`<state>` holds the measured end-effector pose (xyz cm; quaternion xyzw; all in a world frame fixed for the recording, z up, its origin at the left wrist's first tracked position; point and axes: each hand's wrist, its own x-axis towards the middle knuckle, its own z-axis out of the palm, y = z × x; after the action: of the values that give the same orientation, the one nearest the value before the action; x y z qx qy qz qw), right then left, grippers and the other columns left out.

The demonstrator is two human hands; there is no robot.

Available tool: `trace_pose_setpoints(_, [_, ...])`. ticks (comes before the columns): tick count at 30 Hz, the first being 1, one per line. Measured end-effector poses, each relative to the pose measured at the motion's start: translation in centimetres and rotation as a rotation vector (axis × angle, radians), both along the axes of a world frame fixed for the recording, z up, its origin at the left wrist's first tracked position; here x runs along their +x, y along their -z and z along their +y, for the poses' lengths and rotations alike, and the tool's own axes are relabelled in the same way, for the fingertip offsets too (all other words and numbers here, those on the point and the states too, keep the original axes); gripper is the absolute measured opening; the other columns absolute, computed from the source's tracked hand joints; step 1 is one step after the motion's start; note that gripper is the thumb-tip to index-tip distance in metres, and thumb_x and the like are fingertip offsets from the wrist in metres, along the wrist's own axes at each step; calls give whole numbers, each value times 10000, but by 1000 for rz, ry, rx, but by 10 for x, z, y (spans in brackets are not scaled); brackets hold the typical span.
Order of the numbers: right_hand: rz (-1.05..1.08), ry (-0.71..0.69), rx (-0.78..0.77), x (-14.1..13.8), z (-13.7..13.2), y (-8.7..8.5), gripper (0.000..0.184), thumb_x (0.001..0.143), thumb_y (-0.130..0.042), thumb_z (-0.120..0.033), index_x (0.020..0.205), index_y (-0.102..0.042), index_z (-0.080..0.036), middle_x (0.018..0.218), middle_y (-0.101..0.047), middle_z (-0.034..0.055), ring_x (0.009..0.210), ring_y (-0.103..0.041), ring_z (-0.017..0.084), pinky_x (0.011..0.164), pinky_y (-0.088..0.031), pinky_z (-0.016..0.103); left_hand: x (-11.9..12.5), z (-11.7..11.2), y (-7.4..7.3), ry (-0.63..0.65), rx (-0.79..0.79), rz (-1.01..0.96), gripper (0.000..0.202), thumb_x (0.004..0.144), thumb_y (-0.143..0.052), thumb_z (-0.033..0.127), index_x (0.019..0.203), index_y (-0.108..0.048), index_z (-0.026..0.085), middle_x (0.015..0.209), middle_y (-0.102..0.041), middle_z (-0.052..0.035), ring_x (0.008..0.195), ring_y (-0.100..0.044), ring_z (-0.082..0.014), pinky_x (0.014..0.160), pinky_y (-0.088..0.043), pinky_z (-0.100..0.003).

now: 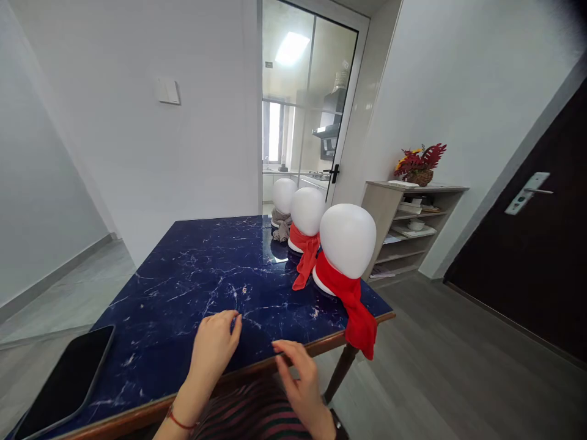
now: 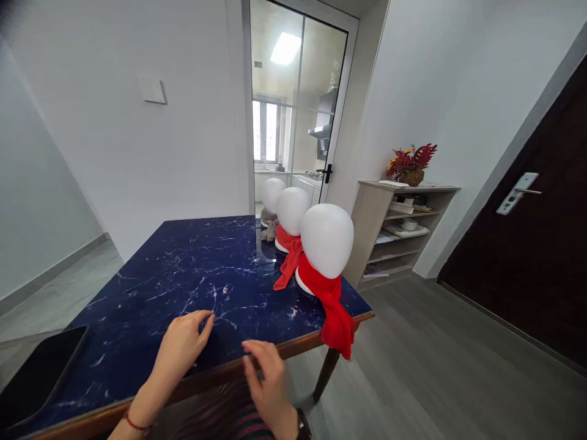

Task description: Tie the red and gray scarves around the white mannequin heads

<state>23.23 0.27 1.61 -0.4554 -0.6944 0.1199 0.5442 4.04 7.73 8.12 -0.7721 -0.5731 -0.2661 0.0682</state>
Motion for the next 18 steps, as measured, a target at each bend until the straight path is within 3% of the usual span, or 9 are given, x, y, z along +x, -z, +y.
trace_pose_setpoints(2, [123, 199, 54, 39, 10, -8, 224, 898, -454, -225, 1059, -607, -254, 960, -665, 59, 853, -630, 177, 742, -517, 310, 23, 24, -6, 192, -6, -50, 289, 872, -448, 320, 1054, -643, 209, 1045, -701, -64, 927, -662, -231, 815, -498, -356])
trace_pose_setpoints(6, [419, 682, 182, 140, 60, -37, 219, 876, -484, -336, 989, -598, -188, 945, -635, 82, 805, -594, 175, 795, -473, 342, 75, 65, -5, 546, -114, -125, 524, 830, -512, 266, 1345, -416, 234, 1353, -509, -77, 1220, -497, -221, 1001, -433, -373])
trace_pose_setpoints(8, [526, 766, 166, 189, 97, -50, 306, 838, -500, -411, 996, -587, -164, 938, -629, 84, 773, -582, 169, 743, -475, 326, 102, 83, 0, 659, -191, -212, 623, 803, -536, 225, 1393, -337, 235, 1418, -428, -85, 1292, -415, -218, 1065, -380, -386])
trace_pose_setpoints(10, [575, 716, 18, 229, 135, -54, 409, 761, -529, -489, 956, -601, -136, 874, -641, 86, 720, -577, 176, 686, -477, 326, 130, 97, 7, 728, -276, -341, 699, 775, -565, 207, 1417, -286, 213, 1447, -375, -100, 1331, -354, -217, 1114, -314, -395])
trace_pose_setpoints(13, [588, 560, -152, 265, 179, -43, 482, 638, -588, -552, 878, -637, -137, 881, -669, 108, 762, -584, 211, 701, -483, 359, 170, 109, 21, 741, -386, -531, 826, 728, -638, 243, 1439, -225, 168, 1487, -289, -128, 1376, -258, -233, 1153, -219, -416])
trace_pose_setpoints(18, [565, 499, -125, 276, 200, -7, 603, 485, -657, -660, 858, -666, -187, 929, -691, 119, 905, -590, 281, 807, -482, 447, 208, 112, 42, 662, -515, -707, 933, 713, -675, 382, 1466, -162, 181, 1530, -181, -132, 1407, -157, -268, 1156, -177, -459])
